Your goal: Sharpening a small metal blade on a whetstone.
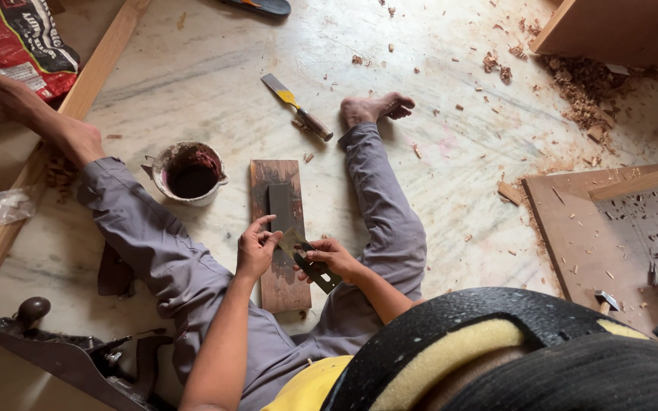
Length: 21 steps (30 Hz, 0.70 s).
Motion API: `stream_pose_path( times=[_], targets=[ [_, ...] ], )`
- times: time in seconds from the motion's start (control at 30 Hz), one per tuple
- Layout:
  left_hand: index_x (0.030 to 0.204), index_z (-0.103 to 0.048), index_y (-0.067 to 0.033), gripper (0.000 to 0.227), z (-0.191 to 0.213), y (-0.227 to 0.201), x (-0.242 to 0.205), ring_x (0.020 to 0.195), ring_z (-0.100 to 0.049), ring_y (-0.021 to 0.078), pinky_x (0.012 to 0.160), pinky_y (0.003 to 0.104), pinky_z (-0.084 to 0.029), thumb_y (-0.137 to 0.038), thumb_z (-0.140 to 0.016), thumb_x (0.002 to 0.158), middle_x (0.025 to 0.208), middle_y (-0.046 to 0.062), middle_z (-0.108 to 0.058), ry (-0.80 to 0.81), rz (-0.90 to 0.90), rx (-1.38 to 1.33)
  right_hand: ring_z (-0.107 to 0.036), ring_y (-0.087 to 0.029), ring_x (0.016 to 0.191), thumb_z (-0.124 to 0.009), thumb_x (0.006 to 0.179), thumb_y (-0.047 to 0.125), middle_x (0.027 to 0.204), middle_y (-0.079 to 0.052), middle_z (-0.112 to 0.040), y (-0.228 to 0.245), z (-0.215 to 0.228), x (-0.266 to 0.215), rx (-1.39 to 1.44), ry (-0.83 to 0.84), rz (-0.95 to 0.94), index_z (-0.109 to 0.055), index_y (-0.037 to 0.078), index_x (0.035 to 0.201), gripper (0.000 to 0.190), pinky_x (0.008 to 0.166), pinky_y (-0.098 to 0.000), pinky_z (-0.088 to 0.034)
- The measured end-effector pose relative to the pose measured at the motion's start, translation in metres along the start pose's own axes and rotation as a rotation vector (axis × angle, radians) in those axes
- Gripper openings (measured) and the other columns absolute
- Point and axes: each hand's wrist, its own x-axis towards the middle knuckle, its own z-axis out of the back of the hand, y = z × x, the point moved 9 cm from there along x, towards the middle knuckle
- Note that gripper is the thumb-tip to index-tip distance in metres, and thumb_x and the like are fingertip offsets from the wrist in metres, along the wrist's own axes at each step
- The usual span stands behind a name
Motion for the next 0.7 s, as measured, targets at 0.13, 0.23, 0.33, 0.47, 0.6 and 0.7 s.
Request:
stream_pose_path(
  times=[0.13, 0.23, 0.33, 0.47, 0.6, 0.7],
  targets=[
    [0.133, -0.067, -0.0092, 0.039, 0.001, 0.001, 0.001, 0.064, -0.068, 0.0122, 0.062, 0.028, -0.051, -0.024, -0.073, 0.097, 0.076, 0.006, -0.076, -0.033, -0.014, 0.095, -0.077, -0.03, 0.088, -0.055, 0.107, 0.012, 0.106, -0.021, -0.075, -0.003, 0.003, 0.002, -0.117, -0.045, 0.013, -0.054, -0.003, 0.146, 0.041, 0.074, -0.0398, -0.064],
    [0.131, -0.061, -0.0074, 0.059, -0.002, -0.014, -0.002, 0.065, -0.071, 0.0147, 0.064, 0.031, -0.054, -0.027, -0.087, 0.081, 0.074, 0.008, -0.077, 0.03, -0.029, 0.166, -0.077, -0.027, 0.082, -0.056, 0.104, 0.01, 0.103, -0.017, -0.074, 0.001, 0.002, 0.001, -0.229, -0.072, 0.031, -0.044, 0.007, 0.153, 0.051, 0.068, -0.0373, -0.062],
    [0.133, -0.061, -0.0097, 0.06, -0.007, 0.001, 0.001, 0.067, -0.072, 0.0131, 0.066, 0.03, -0.055, -0.023, -0.085, 0.079, 0.075, 0.006, -0.077, 0.055, 0.015, 0.171, -0.075, -0.022, 0.076, -0.056, 0.102, 0.005, 0.096, -0.014, -0.071, 0.002, 0.007, 0.003, -0.354, -0.095, 0.063, -0.044, 0.011, 0.156, 0.056, 0.068, -0.0361, -0.064],
    [0.136, -0.06, -0.0107, 0.054, -0.009, 0.003, 0.0, 0.062, -0.066, 0.0134, 0.064, 0.03, -0.051, -0.018, -0.079, 0.085, 0.072, 0.006, -0.076, 0.078, 0.014, 0.108, -0.064, -0.011, 0.081, -0.063, 0.096, 0.0, 0.103, -0.006, -0.075, 0.026, 0.014, -0.003, -0.699, -0.239, 0.262, -0.056, 0.013, 0.15, 0.056, 0.07, -0.031, -0.057],
    [0.138, -0.06, -0.0113, 0.05, -0.012, 0.013, 0.003, 0.059, -0.061, 0.0126, 0.061, 0.029, -0.048, -0.015, -0.072, 0.09, 0.071, 0.005, -0.075, 0.079, 0.011, 0.054, -0.059, -0.01, 0.075, -0.069, 0.094, 0.01, 0.092, -0.01, -0.077, 0.051, 0.007, -0.017, -0.959, -0.377, 0.279, -0.063, 0.019, 0.147, 0.055, 0.07, -0.0299, -0.055],
    [0.142, -0.058, -0.0119, 0.048, -0.013, 0.022, 0.006, 0.06, -0.063, 0.0133, 0.063, 0.029, -0.049, -0.016, -0.068, 0.096, 0.07, 0.008, -0.073, 0.085, 0.004, 0.087, -0.064, -0.016, 0.074, -0.08, 0.088, 0.024, 0.099, -0.011, -0.075, 0.072, -0.017, -0.028, -1.077, -0.342, 0.404, -0.059, 0.02, 0.147, 0.063, 0.073, -0.0317, -0.055]
  ],
)
